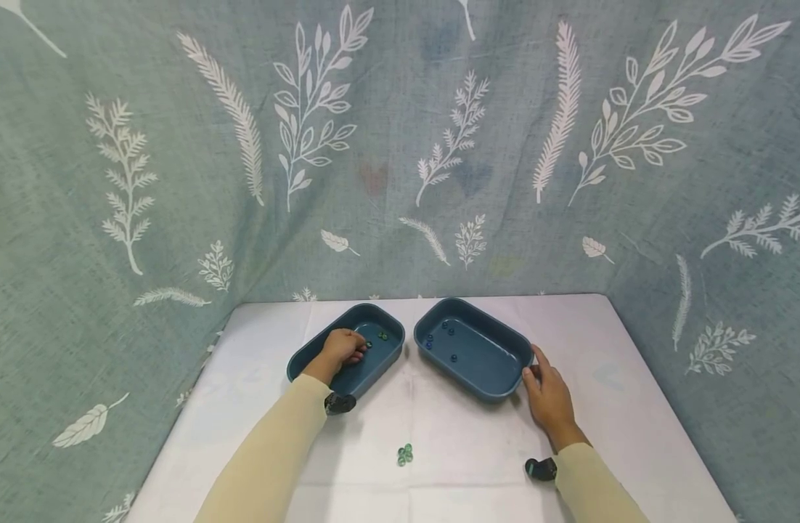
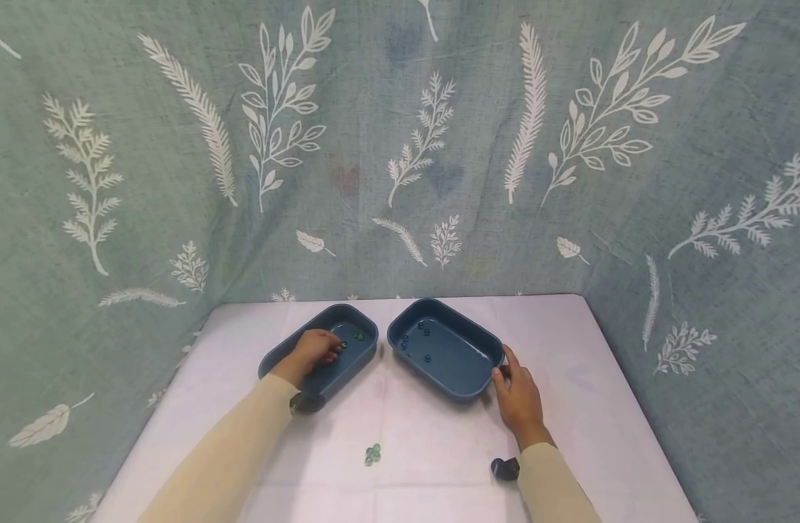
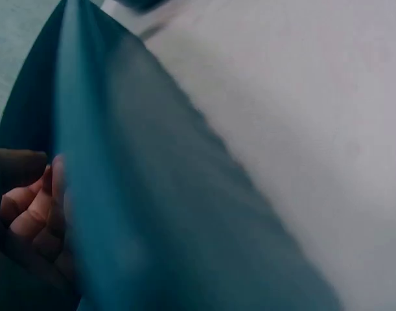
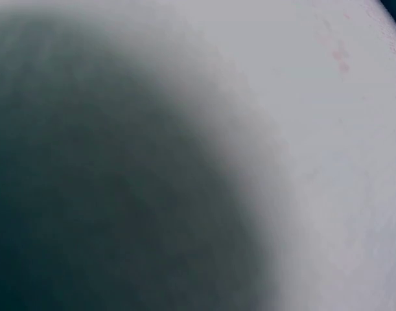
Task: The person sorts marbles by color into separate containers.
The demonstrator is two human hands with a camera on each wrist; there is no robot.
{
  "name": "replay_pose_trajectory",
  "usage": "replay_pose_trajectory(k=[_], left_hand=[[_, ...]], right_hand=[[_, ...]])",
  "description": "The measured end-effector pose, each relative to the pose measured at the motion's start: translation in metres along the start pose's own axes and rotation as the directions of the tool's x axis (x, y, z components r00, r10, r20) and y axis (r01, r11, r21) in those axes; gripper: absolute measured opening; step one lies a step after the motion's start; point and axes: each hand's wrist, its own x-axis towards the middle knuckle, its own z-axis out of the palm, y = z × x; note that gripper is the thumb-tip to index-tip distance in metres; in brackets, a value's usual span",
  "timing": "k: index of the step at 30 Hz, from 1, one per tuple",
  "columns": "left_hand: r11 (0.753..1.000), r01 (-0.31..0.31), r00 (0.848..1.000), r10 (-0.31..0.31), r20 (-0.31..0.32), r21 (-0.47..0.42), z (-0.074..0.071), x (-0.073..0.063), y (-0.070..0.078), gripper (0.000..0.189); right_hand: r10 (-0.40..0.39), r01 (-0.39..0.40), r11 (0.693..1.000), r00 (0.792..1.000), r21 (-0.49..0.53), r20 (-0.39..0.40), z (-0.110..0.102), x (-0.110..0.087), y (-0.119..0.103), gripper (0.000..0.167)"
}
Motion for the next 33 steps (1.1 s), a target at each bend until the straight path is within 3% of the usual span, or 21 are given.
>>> replay_pose_trajectory(k=[4, 9, 17, 25, 30, 33], left_hand=[[0.999, -0.036, 0.999, 0.036, 0.021, 0.015, -0.007, -0.007, 0.006, 0.016], [0.994, -0.108, 0.992, 0.106, 0.063, 0.021, -0.013, -0.029, 0.02, 0.02], [0.972, -0.23, 0.963, 0.221, 0.151, 0.041, -0.01, -0.086, 0.048, 0.023], [0.965, -0.259, 0.925, 0.257, 0.282, -0.03, 0.012, -0.137, 0.045, 0.02], [0.955, -0.294, 0.892, 0.287, 0.35, -0.034, 0.031, -0.156, 0.037, 0.018], [0.958, -0.286, 0.89, 0.274, 0.364, -0.023, 0.039, -0.164, 0.024, 0.02]], right_hand=[[-0.003, 0.003, 1.0, 1.0, -0.005, 0.007, 0.0, 0.0, 0.0, 0.055], [-0.007, 0.007, 1.0, 1.0, -0.002, 0.005, -0.001, 0.003, 0.0, 0.055], [0.007, -0.007, 1.0, 1.0, -0.008, -0.002, 0.0, 0.001, 0.001, 0.055], [0.0, 0.0, 1.0, 1.0, -0.001, -0.001, 0.0, 0.0, 0.0, 0.055], [0.001, -0.001, 1.0, 1.0, 0.018, -0.012, -0.002, 0.0, -0.002, 0.054], [0.006, -0.006, 1.0, 1.0, 0.019, -0.004, -0.001, -0.001, -0.002, 0.055]])
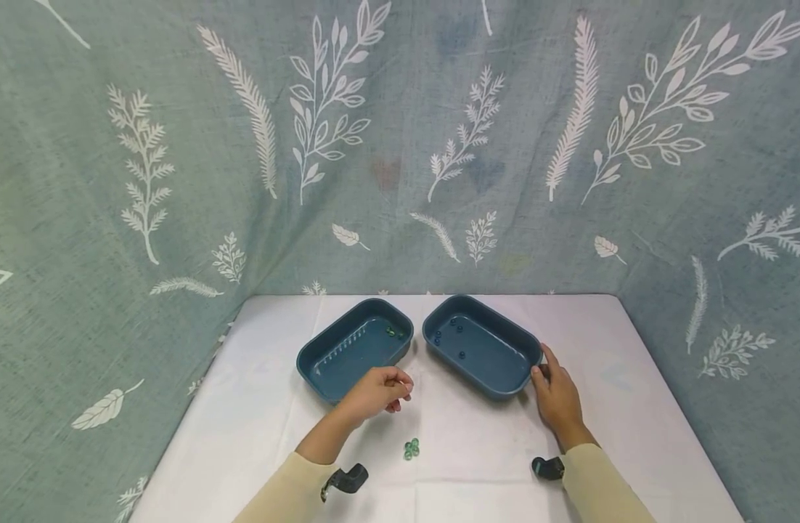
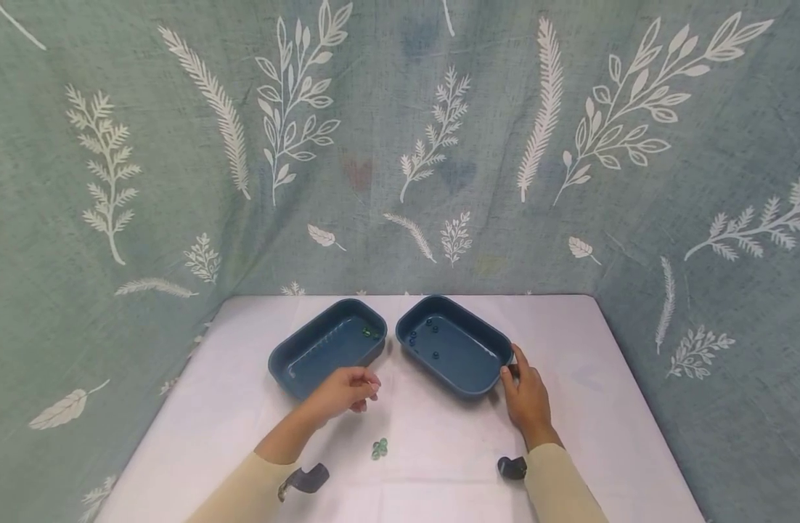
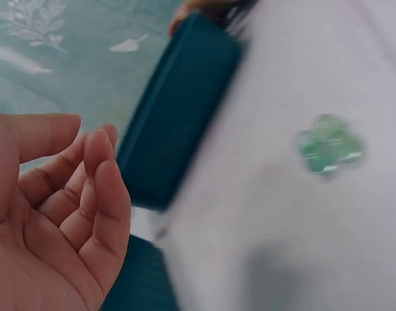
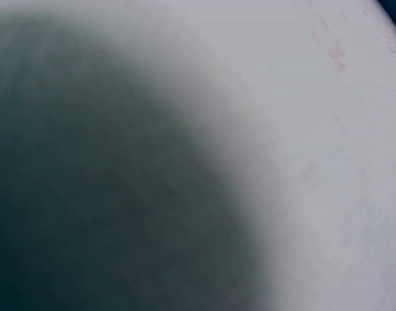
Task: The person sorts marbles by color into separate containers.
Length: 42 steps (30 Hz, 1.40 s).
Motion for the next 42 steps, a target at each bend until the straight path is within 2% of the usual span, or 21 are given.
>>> replay_pose_trajectory(k=[4, 10, 14, 22, 28, 35, 42], left_hand=[[0.999, 0.032, 0.999, -0.032, 0.0, 0.016, 0.011, -0.007, -0.018, 0.016], [0.992, 0.063, 0.998, -0.063, -0.005, 0.112, 0.021, -0.014, -0.042, 0.006], [0.987, 0.058, 0.998, -0.057, -0.009, 0.152, 0.026, -0.016, -0.051, 0.004], [0.987, 0.077, 0.997, -0.073, -0.034, 0.139, 0.031, -0.018, -0.063, 0.005], [0.986, 0.084, 0.996, -0.078, -0.049, 0.145, 0.03, -0.021, -0.068, 0.006], [0.986, 0.09, 0.996, -0.087, -0.032, 0.143, 0.031, -0.03, -0.061, 0.005], [0.973, 0.098, 0.995, -0.094, -0.028, 0.208, 0.035, -0.034, -0.06, 0.004]], right_hand=[[0.007, -0.007, 1.0, 1.0, 0.001, 0.009, 0.001, -0.001, 0.0, 0.055], [0.002, -0.002, 1.0, 1.0, -0.004, 0.013, 0.001, -0.001, 0.0, 0.055], [-0.008, 0.008, 1.0, 1.0, -0.009, 0.005, 0.002, 0.002, 0.0, 0.055], [0.002, -0.002, 1.0, 1.0, -0.006, 0.005, 0.003, 0.0, 0.0, 0.055], [0.015, -0.015, 1.0, 1.0, -0.006, 0.01, 0.001, -0.001, -0.002, 0.054], [0.005, -0.005, 1.0, 1.0, 0.001, 0.011, 0.0, 0.0, -0.002, 0.054], [-0.006, 0.006, 1.0, 1.0, -0.002, -0.001, 0.0, 0.001, 0.0, 0.055]])
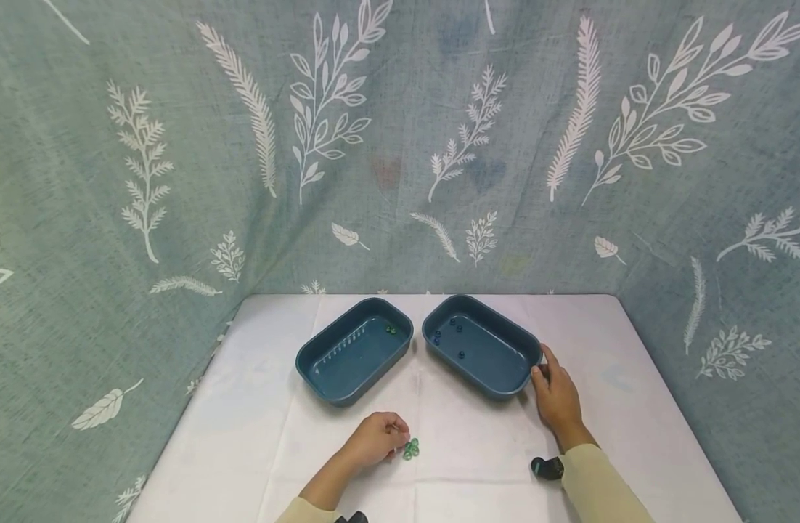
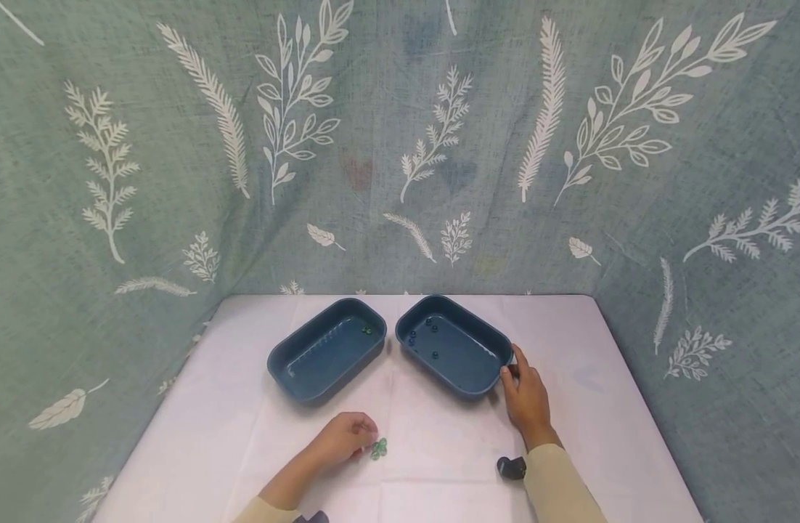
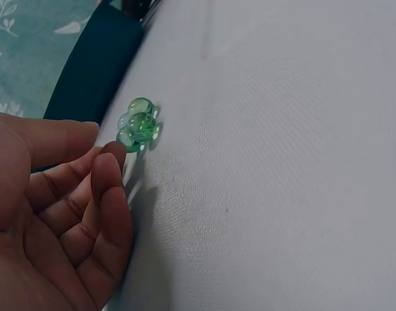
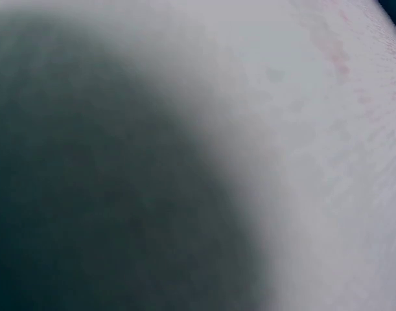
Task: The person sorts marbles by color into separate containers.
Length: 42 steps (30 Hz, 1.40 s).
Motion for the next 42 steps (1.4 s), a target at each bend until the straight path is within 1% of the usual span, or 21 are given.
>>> replay_pose_trajectory(k=[4, 8, 15, 22, 25, 32, 38, 42], left_hand=[[0.997, -0.003, 1.0, 0.002, 0.006, 0.072, 0.0021, -0.0017, -0.0015, 0.007], [0.991, -0.021, 1.0, 0.022, -0.005, 0.132, 0.0048, -0.0024, -0.0026, 0.008], [0.981, -0.039, 0.999, 0.043, -0.02, 0.189, 0.0081, -0.0043, -0.0004, 0.01], [0.962, -0.093, 0.995, 0.099, -0.008, 0.256, 0.0077, -0.0063, 0.0055, 0.006], [0.954, -0.098, 0.995, 0.103, -0.004, 0.283, 0.0079, -0.0069, 0.0059, 0.004], [0.951, -0.084, 0.996, 0.091, -0.01, 0.298, 0.0089, -0.0073, 0.0057, 0.008], [0.943, -0.096, 0.993, 0.111, -0.03, 0.319, 0.0092, -0.0046, 0.0031, 0.012], [0.942, -0.115, 0.992, 0.122, -0.003, 0.315, 0.0089, -0.0043, 0.0006, 0.009]], right_hand=[[0.003, -0.003, 1.0, 1.0, -0.003, 0.003, 0.0007, -0.0011, 0.0, 0.055], [0.014, -0.014, 1.0, 1.0, -0.007, 0.005, 0.0019, -0.0018, -0.0011, 0.055], [0.013, -0.013, 1.0, 1.0, 0.0, 0.003, 0.0006, -0.0012, -0.0019, 0.055], [0.003, -0.003, 1.0, 1.0, 0.002, -0.007, -0.0006, 0.0003, -0.0007, 0.054], [0.008, -0.008, 1.0, 1.0, 0.008, -0.003, -0.0013, -0.0001, -0.0009, 0.054], [0.014, -0.014, 1.0, 1.0, 0.005, 0.005, 0.0003, -0.0002, 0.0007, 0.054], [0.004, -0.004, 1.0, 1.0, 0.011, 0.002, 0.0022, 0.0012, 0.0033, 0.054], [0.003, -0.003, 1.0, 1.0, 0.01, 0.007, 0.002, 0.0009, 0.0028, 0.054]])
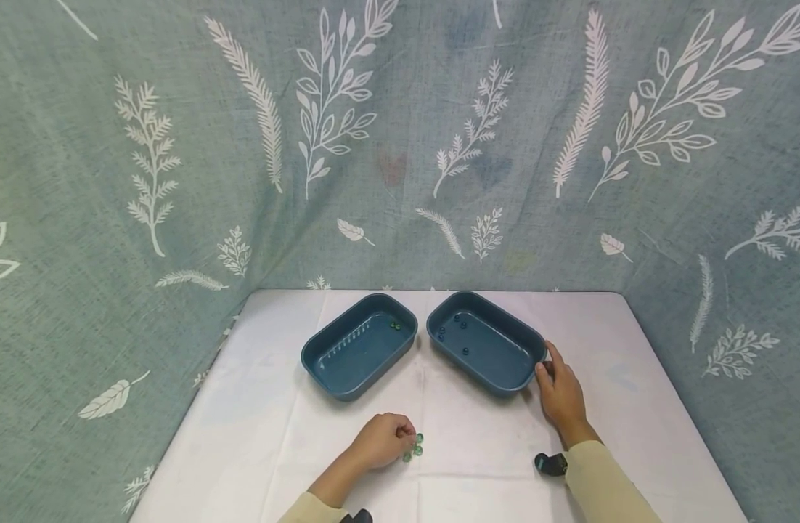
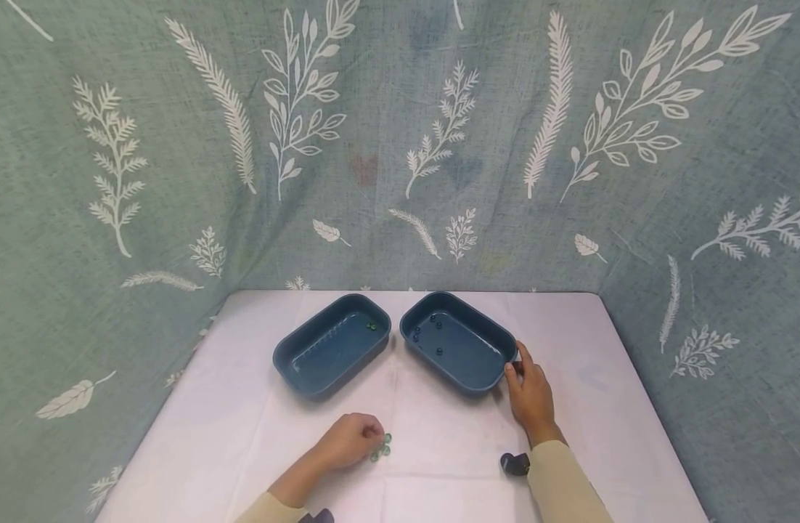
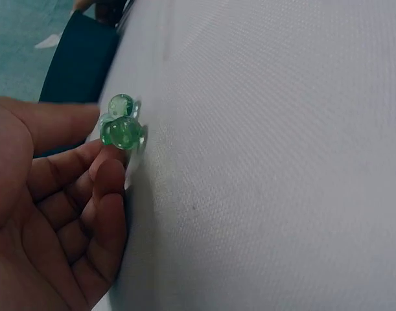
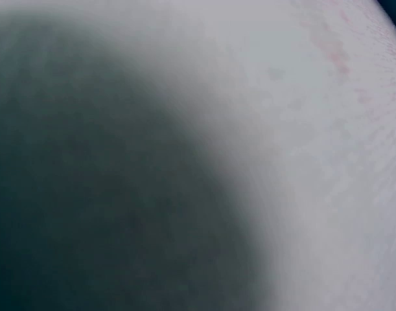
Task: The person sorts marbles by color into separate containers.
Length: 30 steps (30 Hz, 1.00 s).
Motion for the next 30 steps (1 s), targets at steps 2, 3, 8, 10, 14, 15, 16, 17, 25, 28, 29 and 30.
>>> replay_pose_trajectory(k=[2, 3, 8, 10, 14, 15, 16, 17, 25, 28, 29, 30], left_hand=[[1.0, -0.006, 1.0, 0.006, 0.019, -0.013, 0.0, 0.0, -0.001, 0.01], [1.0, -0.009, 1.0, 0.009, 0.029, -0.017, 0.0, 0.0, -0.002, 0.011], [0.999, -0.017, 0.999, 0.018, 0.043, -0.035, -0.001, -0.001, -0.002, 0.012], [0.999, -0.011, 0.999, 0.013, 0.046, -0.042, -0.001, -0.001, -0.002, 0.01], [0.998, 0.002, 0.999, 0.0, 0.045, -0.06, -0.002, -0.001, -0.002, 0.009], [0.998, 0.002, 0.999, 0.001, 0.044, -0.065, -0.002, -0.001, -0.002, 0.009], [0.998, -0.001, 0.999, 0.004, 0.041, -0.067, -0.002, -0.001, -0.003, 0.009], [0.998, -0.003, 0.999, 0.005, 0.039, -0.07, -0.002, 0.0, -0.004, 0.009], [0.969, 0.053, 0.997, -0.04, 0.058, -0.24, -0.003, 0.005, -0.017, 0.006], [0.932, 0.102, 0.994, -0.079, 0.078, -0.349, -0.006, 0.005, -0.018, 0.005], [0.92, 0.118, 0.992, -0.094, 0.083, -0.373, -0.007, 0.004, -0.018, 0.005], [0.909, 0.133, 0.99, -0.106, 0.088, -0.396, -0.009, 0.004, -0.017, 0.005]], right_hand=[[-0.002, 0.002, 1.0, 1.0, 0.0, 0.0, 0.0, 0.0, 0.0, 0.054], [-0.004, 0.004, 1.0, 1.0, 0.002, 0.0, 0.0, 0.0, -0.001, 0.054], [-0.018, 0.018, 1.0, 1.0, 0.007, -0.011, -0.001, 0.0, -0.001, 0.054], [-0.021, 0.021, 1.0, 1.0, 0.007, -0.014, -0.002, 0.0, -0.001, 0.054], [-0.021, 0.021, 1.0, 1.0, 0.003, -0.015, -0.001, -0.001, -0.001, 0.054], [-0.02, 0.02, 1.0, 1.0, 0.001, -0.015, 0.0, 0.0, 0.0, 0.054], [-0.02, 0.02, 1.0, 1.0, -0.002, -0.017, 0.0, 0.0, 0.0, 0.054], [-0.021, 0.021, 1.0, 1.0, -0.004, -0.019, 0.0, 0.0, 0.0, 0.054], [-0.005, 0.005, 1.0, 1.0, -0.004, -0.022, 0.002, 0.0, -0.001, 0.054], [0.008, -0.008, 1.0, 1.0, -0.01, -0.018, 0.002, 0.0, -0.001, 0.054], [0.01, -0.01, 1.0, 1.0, -0.01, -0.018, 0.002, 0.0, -0.001, 0.054], [0.009, -0.009, 1.0, 1.0, -0.011, -0.019, 0.003, 0.0, 0.0, 0.054]])
